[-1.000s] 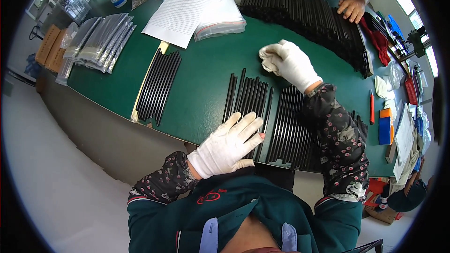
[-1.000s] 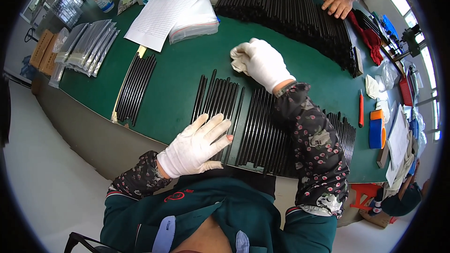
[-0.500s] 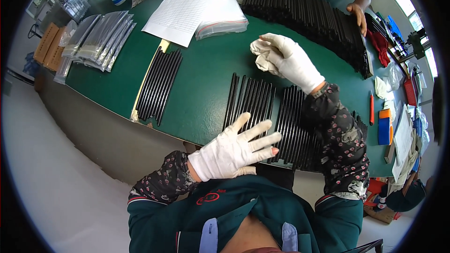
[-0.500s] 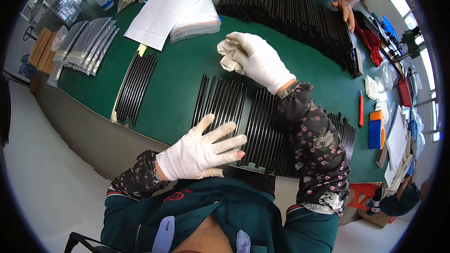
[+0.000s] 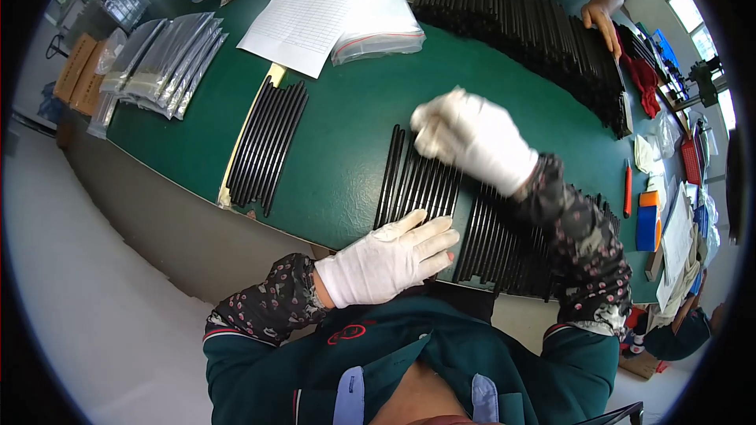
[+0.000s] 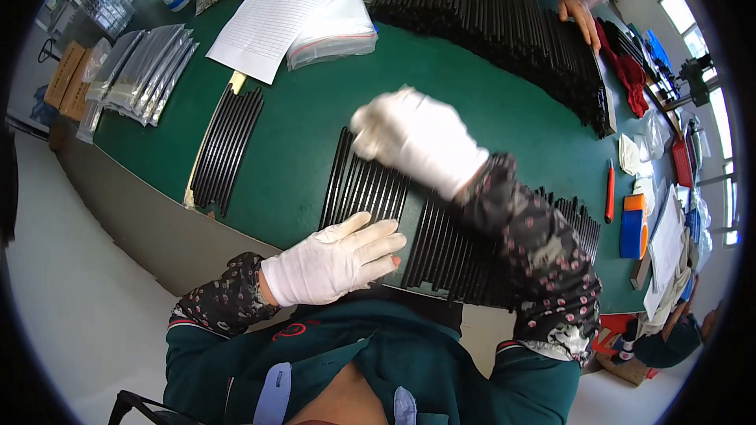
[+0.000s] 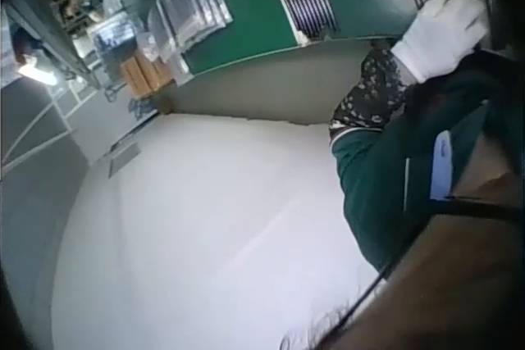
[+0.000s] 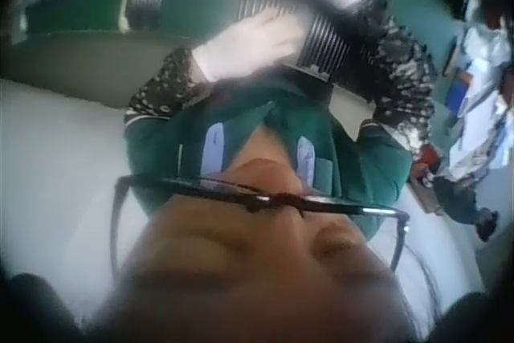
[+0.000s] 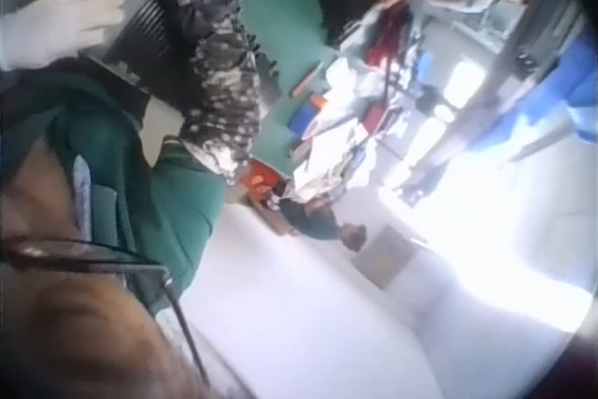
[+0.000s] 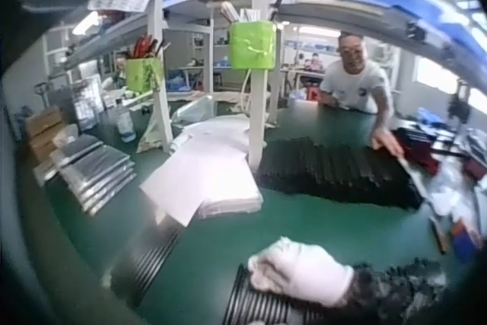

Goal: The recorder is cleaning long black industrial rods using a rag at a manufacturing workstation.

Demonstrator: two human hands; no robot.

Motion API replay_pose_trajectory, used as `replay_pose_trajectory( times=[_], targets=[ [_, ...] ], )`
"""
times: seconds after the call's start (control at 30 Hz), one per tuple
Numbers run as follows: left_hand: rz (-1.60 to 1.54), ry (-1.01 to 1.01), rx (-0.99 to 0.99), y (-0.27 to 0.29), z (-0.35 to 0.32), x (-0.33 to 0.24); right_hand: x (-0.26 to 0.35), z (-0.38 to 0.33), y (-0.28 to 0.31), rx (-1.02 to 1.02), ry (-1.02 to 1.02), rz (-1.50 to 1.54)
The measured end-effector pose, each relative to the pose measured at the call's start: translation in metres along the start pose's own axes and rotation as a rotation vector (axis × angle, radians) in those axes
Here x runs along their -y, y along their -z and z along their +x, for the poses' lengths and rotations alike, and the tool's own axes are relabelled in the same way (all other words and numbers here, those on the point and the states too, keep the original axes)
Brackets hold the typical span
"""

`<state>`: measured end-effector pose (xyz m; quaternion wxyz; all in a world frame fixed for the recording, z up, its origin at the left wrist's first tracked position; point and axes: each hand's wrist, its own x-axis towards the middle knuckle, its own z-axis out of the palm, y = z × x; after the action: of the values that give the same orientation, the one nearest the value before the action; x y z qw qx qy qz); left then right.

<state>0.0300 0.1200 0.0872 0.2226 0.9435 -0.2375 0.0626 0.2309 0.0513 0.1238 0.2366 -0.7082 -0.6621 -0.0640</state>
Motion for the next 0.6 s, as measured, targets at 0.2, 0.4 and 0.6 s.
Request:
replay_pose_trajectory(
  times=[0.2, 0.4, 0.6],
  targets=[
    [-0.024, -0.022, -0.001, 0.004, 0.006, -0.006, -0.041, -0.002, -0.024, 0.122, -0.008, 0.036],
    [-0.047, -0.010, -0.014, -0.010, 0.000, -0.005, 0.037, -0.003, -0.022, 0.153, 0.389, 0.360],
    [-0.087, -0.062, 0.035, -0.007, 0.007, -0.001, -0.015, 0.017, -0.014, 0.137, -0.041, 0.267]
  ],
)
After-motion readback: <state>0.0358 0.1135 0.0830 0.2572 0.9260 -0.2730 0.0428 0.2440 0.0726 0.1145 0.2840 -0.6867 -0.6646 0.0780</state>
